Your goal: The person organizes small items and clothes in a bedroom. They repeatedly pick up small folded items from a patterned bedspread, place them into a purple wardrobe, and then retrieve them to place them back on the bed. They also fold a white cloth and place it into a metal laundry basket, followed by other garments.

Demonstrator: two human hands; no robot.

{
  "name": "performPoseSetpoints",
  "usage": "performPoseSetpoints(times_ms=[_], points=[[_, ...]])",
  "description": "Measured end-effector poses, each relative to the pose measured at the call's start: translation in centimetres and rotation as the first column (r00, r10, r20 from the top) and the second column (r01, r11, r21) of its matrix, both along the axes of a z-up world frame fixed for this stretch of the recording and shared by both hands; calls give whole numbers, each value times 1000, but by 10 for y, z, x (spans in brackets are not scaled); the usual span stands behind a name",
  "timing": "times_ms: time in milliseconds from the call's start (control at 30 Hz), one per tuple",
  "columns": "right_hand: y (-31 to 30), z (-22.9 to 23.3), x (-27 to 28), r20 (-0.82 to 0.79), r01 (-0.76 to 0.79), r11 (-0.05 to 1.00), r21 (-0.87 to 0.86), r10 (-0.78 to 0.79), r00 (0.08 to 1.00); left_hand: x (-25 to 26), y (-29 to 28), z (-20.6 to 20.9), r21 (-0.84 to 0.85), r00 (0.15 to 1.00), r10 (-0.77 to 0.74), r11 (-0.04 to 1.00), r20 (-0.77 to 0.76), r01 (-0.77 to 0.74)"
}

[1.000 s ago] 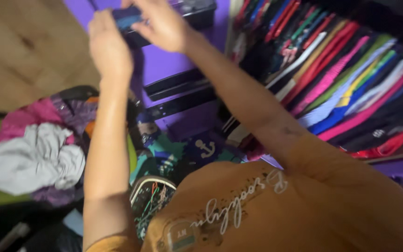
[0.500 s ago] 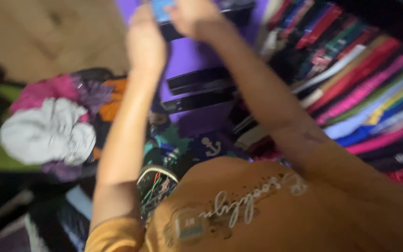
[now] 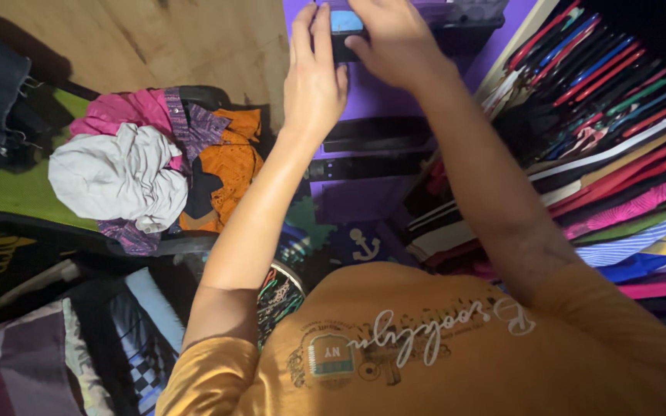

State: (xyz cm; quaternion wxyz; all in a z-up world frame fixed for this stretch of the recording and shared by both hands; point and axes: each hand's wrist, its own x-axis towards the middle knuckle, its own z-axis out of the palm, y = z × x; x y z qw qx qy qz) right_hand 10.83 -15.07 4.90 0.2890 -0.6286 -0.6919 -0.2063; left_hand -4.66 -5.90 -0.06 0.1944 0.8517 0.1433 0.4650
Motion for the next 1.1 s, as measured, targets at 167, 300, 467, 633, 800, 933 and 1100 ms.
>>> performPoseSetpoints(times_ms=[167, 300, 467, 633, 800, 933, 1100], points=[[-23, -20, -7, -42, 168, 966, 198, -163, 986, -6, 4, 11, 225, 998, 66, 972, -16, -60], [-26, -41, 2, 86, 175, 919, 354, -218, 972, 12, 16, 13, 332, 998, 15, 943, -64, 7], [-30, -44, 8, 70, 304, 942, 141, -316, 946, 33, 26, 9, 384, 957, 172, 920, -236, -71], [-30, -41, 13, 103, 318, 947, 47, -321, 941, 36, 30, 2, 308, 964, 73, 951, -256, 10], [-29, -34, 15, 89, 273, 958, 84, -280, 956, 36, 38, 5, 310, 978, -1, 948, -207, 67], [-23, -27, 16, 102, 247, 967, 59, -252, 962, 36, 31, 0, 327, 997, 29, 945, -72, -3], [-20, -14, 14, 90, 245, 966, 80, -252, 963, 39, 25, -7, 347, 996, 89, 935, -32, -72]])
